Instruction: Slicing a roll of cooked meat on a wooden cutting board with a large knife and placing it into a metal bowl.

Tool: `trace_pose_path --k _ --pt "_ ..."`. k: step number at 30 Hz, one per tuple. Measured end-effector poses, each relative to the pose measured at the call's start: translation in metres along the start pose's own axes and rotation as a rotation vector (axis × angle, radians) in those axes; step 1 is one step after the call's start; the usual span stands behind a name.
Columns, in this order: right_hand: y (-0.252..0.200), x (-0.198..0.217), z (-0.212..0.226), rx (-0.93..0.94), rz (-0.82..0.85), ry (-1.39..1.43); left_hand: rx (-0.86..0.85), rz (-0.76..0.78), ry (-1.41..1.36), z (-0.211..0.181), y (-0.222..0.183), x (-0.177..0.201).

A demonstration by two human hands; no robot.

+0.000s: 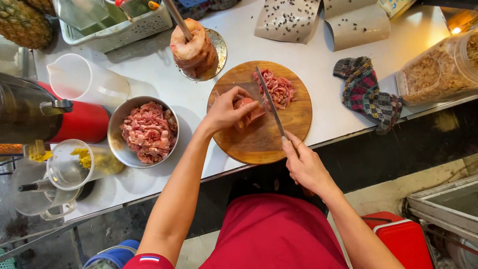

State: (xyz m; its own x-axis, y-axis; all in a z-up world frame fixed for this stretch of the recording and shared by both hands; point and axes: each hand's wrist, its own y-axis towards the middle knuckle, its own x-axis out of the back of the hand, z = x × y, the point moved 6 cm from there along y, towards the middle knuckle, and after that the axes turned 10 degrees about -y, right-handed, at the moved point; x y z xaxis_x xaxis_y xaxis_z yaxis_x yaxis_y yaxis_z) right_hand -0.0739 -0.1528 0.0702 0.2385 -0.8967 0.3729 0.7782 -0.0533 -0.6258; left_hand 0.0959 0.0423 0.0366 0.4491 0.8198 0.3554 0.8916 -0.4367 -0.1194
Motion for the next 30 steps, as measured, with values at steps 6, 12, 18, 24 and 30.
trace_pose_path --k 6,12,18,24,30 --pt "-0.010 0.027 0.038 0.503 -0.215 -0.256 -0.301 -0.434 0.244 -0.029 -0.029 -0.020" --pt "0.010 0.031 0.015 0.275 -0.032 -0.416 -0.262 -0.800 0.421 -0.023 -0.044 -0.063" --pt "0.011 0.032 0.014 0.339 -0.004 -0.476 -0.255 -0.780 0.531 -0.027 -0.039 -0.070" --pt "0.011 0.027 0.012 0.298 -0.012 -0.489 -0.258 -0.769 0.504 -0.022 -0.037 -0.069" --pt "0.010 0.020 0.005 0.280 -0.059 -0.491 -0.237 -0.735 0.520 -0.013 -0.033 -0.069"
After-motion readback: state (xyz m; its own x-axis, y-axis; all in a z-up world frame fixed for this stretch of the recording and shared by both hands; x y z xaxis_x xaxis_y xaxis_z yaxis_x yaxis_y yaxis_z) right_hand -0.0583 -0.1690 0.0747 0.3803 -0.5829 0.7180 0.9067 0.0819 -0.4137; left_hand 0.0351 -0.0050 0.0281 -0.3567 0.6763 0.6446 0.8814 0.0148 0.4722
